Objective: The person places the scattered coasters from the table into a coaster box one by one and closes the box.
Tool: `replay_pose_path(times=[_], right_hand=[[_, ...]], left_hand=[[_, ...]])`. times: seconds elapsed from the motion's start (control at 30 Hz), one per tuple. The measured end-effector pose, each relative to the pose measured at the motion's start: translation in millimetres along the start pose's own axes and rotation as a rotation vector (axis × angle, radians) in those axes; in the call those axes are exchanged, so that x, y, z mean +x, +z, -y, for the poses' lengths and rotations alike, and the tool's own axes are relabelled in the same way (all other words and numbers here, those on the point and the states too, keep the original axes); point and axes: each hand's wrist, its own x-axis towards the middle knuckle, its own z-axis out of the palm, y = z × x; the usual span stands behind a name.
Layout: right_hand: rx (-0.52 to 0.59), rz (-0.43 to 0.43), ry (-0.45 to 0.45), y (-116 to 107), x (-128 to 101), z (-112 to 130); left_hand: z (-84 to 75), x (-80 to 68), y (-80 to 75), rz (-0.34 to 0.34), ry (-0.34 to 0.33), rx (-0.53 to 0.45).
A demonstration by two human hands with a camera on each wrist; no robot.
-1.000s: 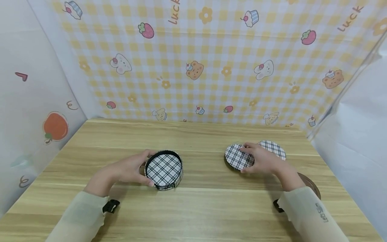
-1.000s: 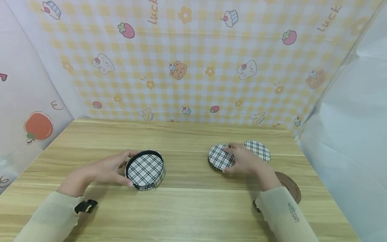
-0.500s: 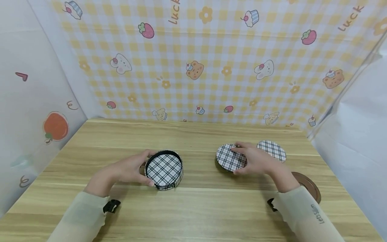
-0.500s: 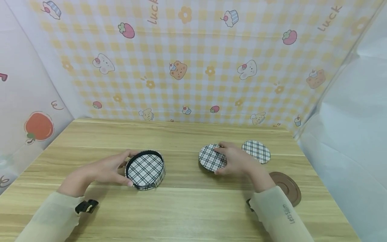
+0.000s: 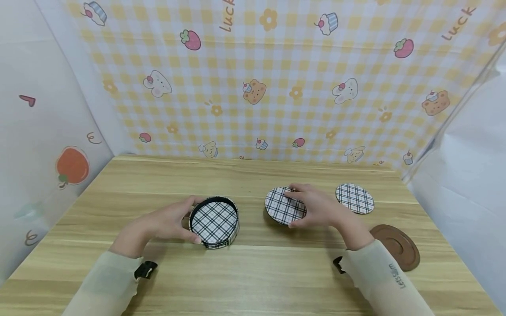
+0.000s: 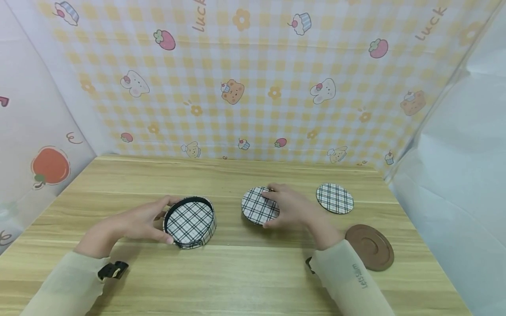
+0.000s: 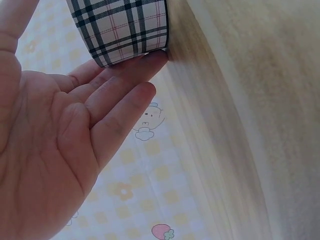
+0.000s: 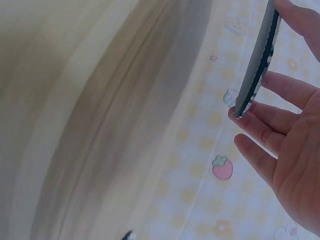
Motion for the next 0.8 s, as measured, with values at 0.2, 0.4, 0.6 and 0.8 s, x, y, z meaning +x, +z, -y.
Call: replay_pose_path(times=[0.2,0.4,0.6,0.8], right_hand=[[-0.007,0.018,-0.053,7,9,11],[0.006,0.034,-0.084,14,19,23],[0.031,0.062,-0.093,15,27,39],[0.039,0.052,-0.130,16,37,54]], left_hand=[[-1.6,-0.8,-0.4,0.001,0.018,-0.006],[-0.9,-0.2,0.9,-0.001,0.011,-0.014],[1.4,-0.3,1.4,0.001,0.002,-0.009],[2.1,-0.3,0.7,0.002,0.010,-0.013]])
